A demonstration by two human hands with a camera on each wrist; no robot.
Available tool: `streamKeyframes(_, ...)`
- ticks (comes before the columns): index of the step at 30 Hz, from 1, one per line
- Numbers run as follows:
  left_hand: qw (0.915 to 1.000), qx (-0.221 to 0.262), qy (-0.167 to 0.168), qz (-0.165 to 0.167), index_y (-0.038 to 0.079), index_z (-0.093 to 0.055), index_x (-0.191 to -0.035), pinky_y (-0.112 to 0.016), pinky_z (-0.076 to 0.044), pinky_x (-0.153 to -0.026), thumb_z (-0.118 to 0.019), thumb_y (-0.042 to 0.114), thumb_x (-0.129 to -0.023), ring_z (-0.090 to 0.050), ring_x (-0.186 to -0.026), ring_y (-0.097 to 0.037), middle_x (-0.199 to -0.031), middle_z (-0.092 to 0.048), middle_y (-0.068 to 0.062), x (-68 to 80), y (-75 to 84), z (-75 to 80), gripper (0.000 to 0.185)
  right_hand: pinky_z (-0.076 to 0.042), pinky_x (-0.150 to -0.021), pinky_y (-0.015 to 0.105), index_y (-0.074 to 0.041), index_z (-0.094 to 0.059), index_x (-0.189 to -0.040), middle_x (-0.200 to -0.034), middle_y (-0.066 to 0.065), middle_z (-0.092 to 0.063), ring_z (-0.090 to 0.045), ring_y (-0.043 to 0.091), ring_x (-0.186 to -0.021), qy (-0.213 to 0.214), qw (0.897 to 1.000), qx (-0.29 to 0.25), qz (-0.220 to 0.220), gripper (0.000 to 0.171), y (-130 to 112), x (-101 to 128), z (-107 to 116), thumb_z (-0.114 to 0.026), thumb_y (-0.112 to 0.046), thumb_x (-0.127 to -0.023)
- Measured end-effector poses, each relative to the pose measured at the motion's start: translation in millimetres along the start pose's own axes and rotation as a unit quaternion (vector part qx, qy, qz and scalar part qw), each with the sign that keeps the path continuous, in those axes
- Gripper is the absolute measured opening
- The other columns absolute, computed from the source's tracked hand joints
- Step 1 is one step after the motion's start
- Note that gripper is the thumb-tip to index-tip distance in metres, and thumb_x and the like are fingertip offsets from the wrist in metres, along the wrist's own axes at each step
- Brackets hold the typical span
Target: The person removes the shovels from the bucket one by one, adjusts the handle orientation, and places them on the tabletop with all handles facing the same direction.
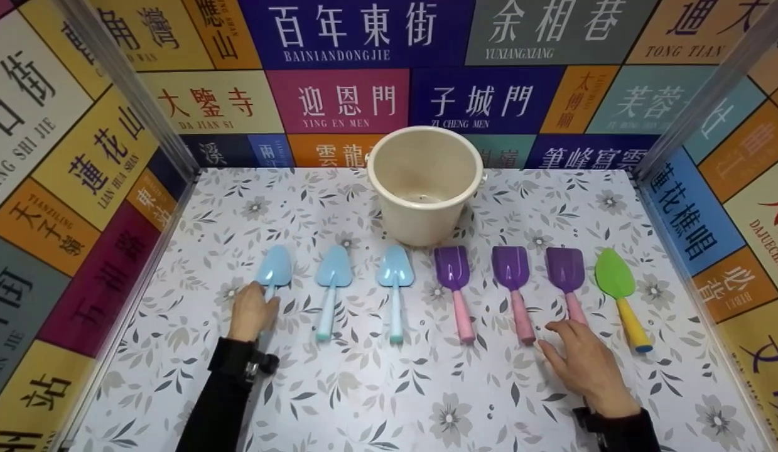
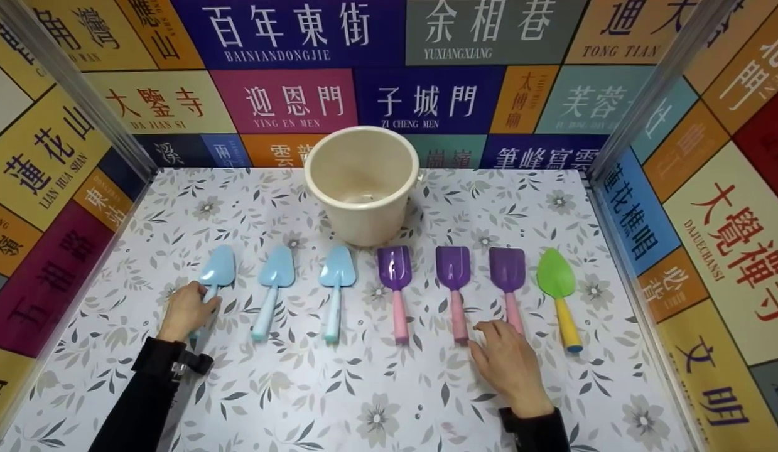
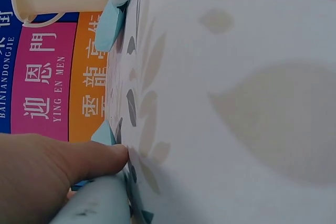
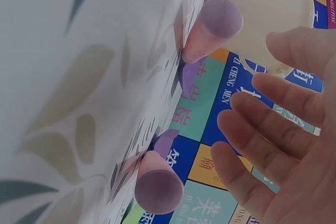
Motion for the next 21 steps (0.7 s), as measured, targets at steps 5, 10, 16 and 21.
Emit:
streamKeyframes(5,1.0000,-0.002,-0.001,-0.002,-0.015,-0.061,-0.108,-0.060,-0.053,-0.088,-0.068,0.015,-0.095,-0.065,-0.095,-0.050,-0.104,-0.065,-0.035,0.3,1.0,1.6,0.034,-0.057,-0.071,0.054,0.000,-0.068,-0.107,-0.101,0.017,-0.068,-0.068,0.036,-0.088,0.004,1.000,-0.003,0.004,0.032,2,-2,2,-0.084,-0.006,-0.081)
streamKeyframes(10,0.9998,-0.005,-0.018,-0.003,-0.016,-0.060,-0.115,-0.060,-0.053,-0.091,-0.067,0.022,-0.097,-0.065,-0.101,-0.051,-0.110,-0.065,-0.036,-0.2,3.7,4.2,0.043,-0.057,-0.066,0.051,0.002,-0.068,-0.107,-0.098,0.017,-0.067,-0.067,0.034,-0.085,0.024,0.999,-0.002,0.023,0.034,3,-8,7,-0.085,-0.005,-0.078)
streamKeyframes(16,0.9990,-0.002,0.005,-0.044,-0.019,-0.054,-0.131,-0.062,-0.052,-0.098,-0.067,0.022,-0.099,-0.062,-0.112,-0.055,-0.122,-0.062,-0.040,0.1,15.3,12.6,0.054,-0.057,-0.068,0.052,0.002,-0.068,-0.109,-0.103,0.019,-0.069,-0.068,0.037,-0.088,0.030,0.999,-0.004,0.023,0.034,7,-14,13,-0.084,-0.007,-0.080)
streamKeyframes(21,0.9928,0.019,0.050,-0.108,-0.015,-0.051,-0.141,-0.064,-0.050,-0.102,-0.070,0.022,-0.100,-0.056,-0.122,-0.055,-0.131,-0.056,-0.038,7.1,36.3,17.2,0.058,-0.057,-0.074,0.056,0.004,-0.068,-0.112,-0.107,0.025,-0.071,-0.068,0.044,-0.092,0.044,0.999,0.005,0.029,0.036,10,-20,18,-0.082,-0.009,-0.081)
Point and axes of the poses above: each hand's wrist, its own x-axis away from the middle knuckle, its own z-axis out of the back of the hand, y = z × x, the point moved 5 cm from there along -x, towards the middle knuckle
